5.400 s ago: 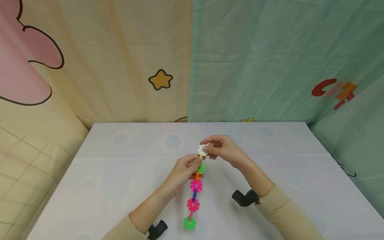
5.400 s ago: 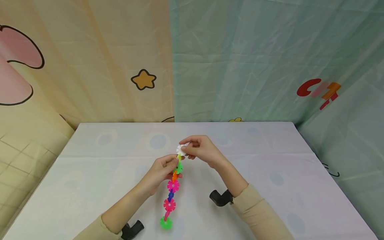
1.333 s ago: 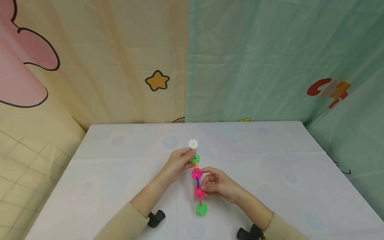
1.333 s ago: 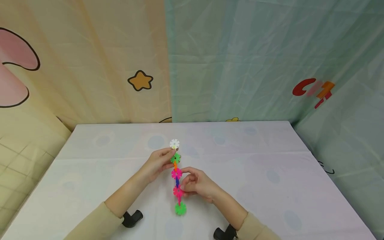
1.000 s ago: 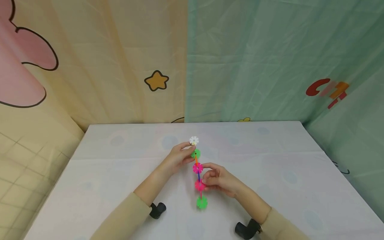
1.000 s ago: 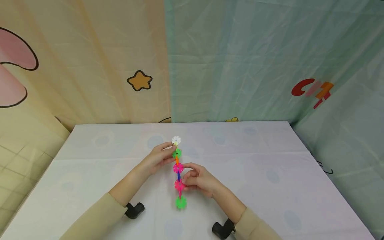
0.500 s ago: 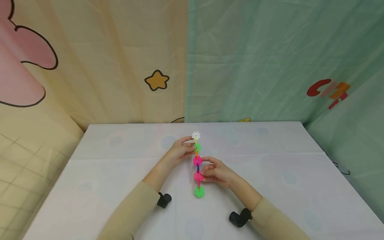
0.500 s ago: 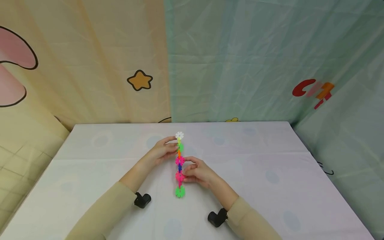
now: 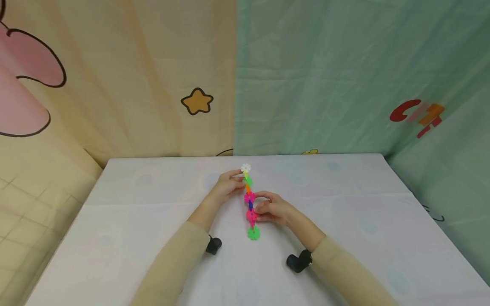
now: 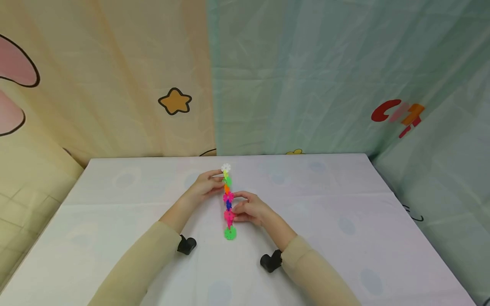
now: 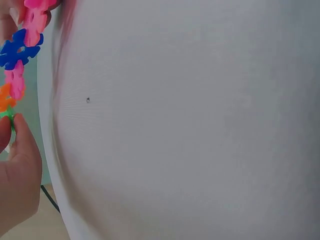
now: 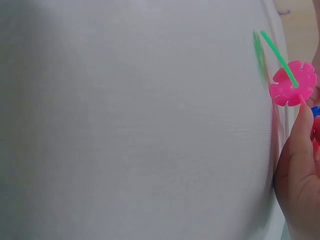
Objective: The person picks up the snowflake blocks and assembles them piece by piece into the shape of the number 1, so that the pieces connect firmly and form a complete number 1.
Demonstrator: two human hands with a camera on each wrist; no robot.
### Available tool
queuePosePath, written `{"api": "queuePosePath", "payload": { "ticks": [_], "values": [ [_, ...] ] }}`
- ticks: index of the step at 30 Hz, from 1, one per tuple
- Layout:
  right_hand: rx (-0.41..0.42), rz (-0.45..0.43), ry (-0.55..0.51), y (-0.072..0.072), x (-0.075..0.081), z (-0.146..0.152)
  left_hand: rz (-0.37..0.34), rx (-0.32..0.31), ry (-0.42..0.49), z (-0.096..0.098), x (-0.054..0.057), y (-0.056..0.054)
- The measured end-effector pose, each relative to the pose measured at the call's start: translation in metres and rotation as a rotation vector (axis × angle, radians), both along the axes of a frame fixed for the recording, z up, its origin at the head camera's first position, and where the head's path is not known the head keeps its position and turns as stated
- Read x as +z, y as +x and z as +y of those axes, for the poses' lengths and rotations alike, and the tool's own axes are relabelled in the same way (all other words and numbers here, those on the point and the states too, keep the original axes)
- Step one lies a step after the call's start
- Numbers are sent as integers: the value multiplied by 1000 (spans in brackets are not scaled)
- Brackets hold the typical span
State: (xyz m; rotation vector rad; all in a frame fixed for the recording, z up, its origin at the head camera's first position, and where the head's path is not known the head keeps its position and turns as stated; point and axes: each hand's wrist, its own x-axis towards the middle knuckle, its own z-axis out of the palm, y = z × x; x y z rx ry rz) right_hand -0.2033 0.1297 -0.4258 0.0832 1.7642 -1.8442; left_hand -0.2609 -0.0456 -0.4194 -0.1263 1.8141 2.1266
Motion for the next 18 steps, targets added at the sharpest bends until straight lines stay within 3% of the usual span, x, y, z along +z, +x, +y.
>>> {"api": "queuePosePath", "payload": {
  "ticks": [13, 18],
  "values": [
    [-50, -8, 43, -10, 0, -3, 46, 106, -41, 11, -7, -6],
    [-61, -14, 62, -11, 1, -4, 21, 107, -68, 13, 13, 7]
  ]
}}
